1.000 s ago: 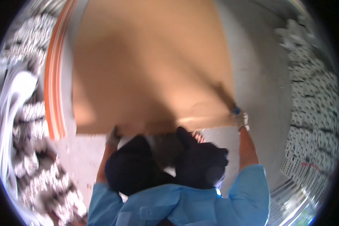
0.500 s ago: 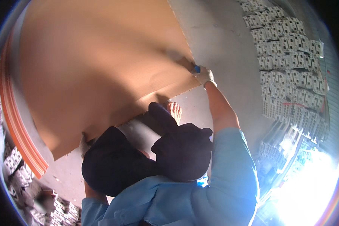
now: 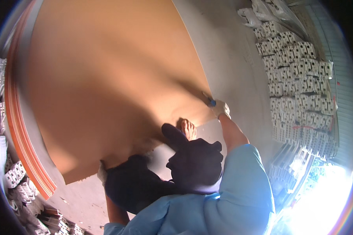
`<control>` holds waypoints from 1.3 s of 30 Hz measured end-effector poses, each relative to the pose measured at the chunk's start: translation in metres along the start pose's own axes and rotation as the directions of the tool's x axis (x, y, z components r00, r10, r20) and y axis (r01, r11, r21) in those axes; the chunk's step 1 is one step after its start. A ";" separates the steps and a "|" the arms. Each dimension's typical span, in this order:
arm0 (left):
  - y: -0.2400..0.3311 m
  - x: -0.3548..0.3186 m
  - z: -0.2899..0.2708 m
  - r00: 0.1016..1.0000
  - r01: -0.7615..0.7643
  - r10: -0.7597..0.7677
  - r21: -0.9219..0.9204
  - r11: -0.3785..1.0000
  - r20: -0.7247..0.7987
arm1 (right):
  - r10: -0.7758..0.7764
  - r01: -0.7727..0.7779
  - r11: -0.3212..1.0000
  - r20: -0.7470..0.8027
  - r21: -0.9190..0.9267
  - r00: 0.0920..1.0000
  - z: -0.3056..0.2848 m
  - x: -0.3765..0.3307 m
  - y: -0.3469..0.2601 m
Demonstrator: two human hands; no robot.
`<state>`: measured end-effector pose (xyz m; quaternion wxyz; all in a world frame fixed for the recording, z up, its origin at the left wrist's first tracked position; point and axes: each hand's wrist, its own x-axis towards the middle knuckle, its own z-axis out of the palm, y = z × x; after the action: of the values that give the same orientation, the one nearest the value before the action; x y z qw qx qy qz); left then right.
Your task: The person uses a utility knife to cut a large sheet of brown cardboard on the floor. They repeatedly score the cardboard, fold it to snap the cut, and lift the separated pieces.
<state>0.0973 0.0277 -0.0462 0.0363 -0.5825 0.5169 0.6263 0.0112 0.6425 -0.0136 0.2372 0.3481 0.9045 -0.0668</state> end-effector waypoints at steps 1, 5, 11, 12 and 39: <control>0.004 -0.005 -0.001 1.000 0.018 -0.019 0.069 0.997 0.017 | 0.010 -0.010 1.000 -0.005 -0.010 1.000 0.000 -0.001 0.000; 0.018 -0.039 -0.029 0.985 -0.030 -0.028 0.329 0.944 0.169 | 0.010 -0.011 1.000 -0.022 -0.017 1.000 -0.011 -0.017 0.000; 0.086 -0.134 -0.094 0.939 0.344 -0.301 0.422 0.839 -0.167 | 0.140 -0.155 0.965 0.084 0.212 0.987 -0.098 -0.048 -0.011; 0.106 -0.150 -0.100 0.947 0.320 -0.288 0.425 0.846 -0.140 | 0.082 -0.104 0.979 0.131 0.176 0.988 -0.119 -0.051 -0.015; 0.568 -0.409 0.087 0.988 0.142 -0.152 0.389 0.910 -0.005 | -0.179 -0.115 0.716 0.340 0.689 0.923 -0.609 0.004 -0.250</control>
<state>-0.1998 0.0524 0.5929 0.2044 -0.5929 0.5849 0.5143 -0.3897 0.6323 0.5086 0.2591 0.3756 0.7536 -0.4731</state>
